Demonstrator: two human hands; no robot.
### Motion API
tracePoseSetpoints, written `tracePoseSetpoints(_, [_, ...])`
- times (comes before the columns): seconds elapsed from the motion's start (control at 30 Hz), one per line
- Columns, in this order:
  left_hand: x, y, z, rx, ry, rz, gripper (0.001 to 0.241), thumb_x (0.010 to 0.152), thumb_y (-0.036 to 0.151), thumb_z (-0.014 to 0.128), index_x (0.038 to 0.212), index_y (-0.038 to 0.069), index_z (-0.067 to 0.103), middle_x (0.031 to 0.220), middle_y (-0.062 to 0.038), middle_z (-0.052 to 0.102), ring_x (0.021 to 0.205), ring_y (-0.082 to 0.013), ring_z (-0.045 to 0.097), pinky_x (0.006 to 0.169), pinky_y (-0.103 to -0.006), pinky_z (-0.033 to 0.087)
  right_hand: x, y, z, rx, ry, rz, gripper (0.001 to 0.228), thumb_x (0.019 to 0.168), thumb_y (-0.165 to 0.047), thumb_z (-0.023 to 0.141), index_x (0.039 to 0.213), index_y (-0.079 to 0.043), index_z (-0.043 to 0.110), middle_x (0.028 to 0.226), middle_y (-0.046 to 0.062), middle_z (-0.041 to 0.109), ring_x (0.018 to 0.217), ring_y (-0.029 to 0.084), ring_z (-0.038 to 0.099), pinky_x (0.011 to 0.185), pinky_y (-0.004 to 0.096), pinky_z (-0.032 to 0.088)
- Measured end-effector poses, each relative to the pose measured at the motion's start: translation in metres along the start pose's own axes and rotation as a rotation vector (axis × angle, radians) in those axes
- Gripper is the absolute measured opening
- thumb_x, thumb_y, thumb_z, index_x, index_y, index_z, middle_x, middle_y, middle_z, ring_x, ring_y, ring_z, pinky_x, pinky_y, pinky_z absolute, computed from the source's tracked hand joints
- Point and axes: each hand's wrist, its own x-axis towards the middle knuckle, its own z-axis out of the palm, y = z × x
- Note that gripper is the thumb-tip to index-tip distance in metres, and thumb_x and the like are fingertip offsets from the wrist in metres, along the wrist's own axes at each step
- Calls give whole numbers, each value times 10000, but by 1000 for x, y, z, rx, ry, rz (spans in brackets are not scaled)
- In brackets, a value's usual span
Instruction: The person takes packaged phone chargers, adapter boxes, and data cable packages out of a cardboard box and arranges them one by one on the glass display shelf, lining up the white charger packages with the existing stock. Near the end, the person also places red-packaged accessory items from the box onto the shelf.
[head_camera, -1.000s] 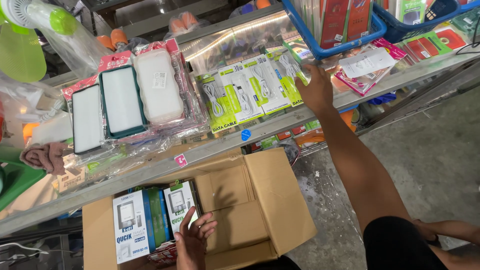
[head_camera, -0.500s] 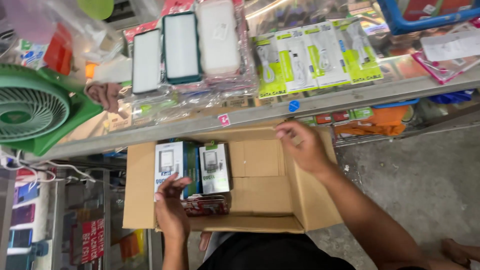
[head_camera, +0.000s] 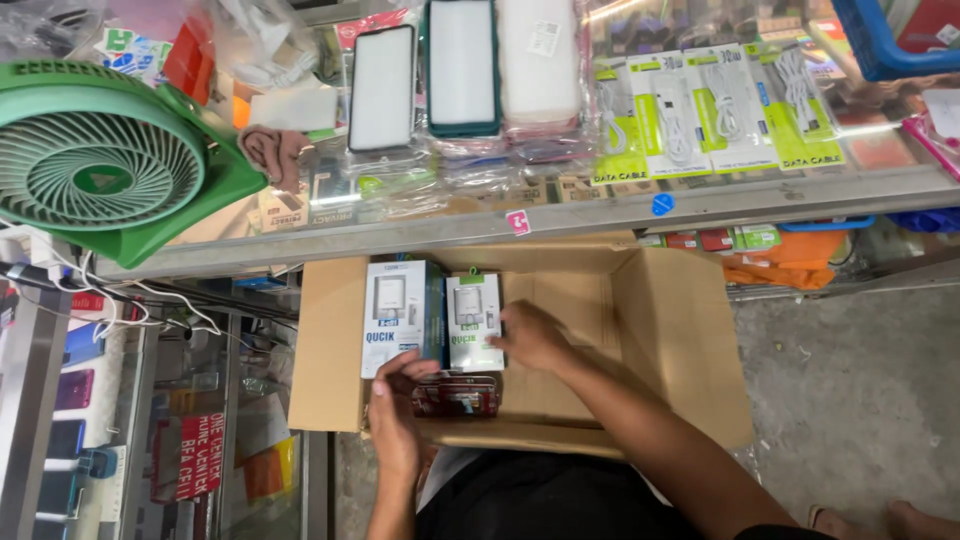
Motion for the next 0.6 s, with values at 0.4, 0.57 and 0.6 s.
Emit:
tracePoseSetpoints(0.4, [5,-21,-34,88,-236,-73,599,1099,434,296,1294,-53,585,1086,-165,740,1055,-231,677,1025,-365,495,37,39,68,282,94,302,610,749,-410,919,1058,22,618,919,96,723,846,193,699,783,345,564])
tracePoseSetpoints(0.57, [17,-6,-37,63,-246,-86,569,1098,401,295,1296,-48,584,1084,-164,737,1047,-227,677,1012,-366,502,21,82,64,650,110,219,629,804,-343,866,1169,27,513,1000,112,673,916,192,673,771,348,570])
tracePoseSetpoints(0.6, [21,-6,-37,42,-245,-100,555,1097,387,299,1294,-47,584,1080,-165,734,1041,-228,677,1004,-371,507,12,83,51,687,67,288,613,829,-345,844,1213,-5,510,1035,105,665,957,180,661,799,331,563])
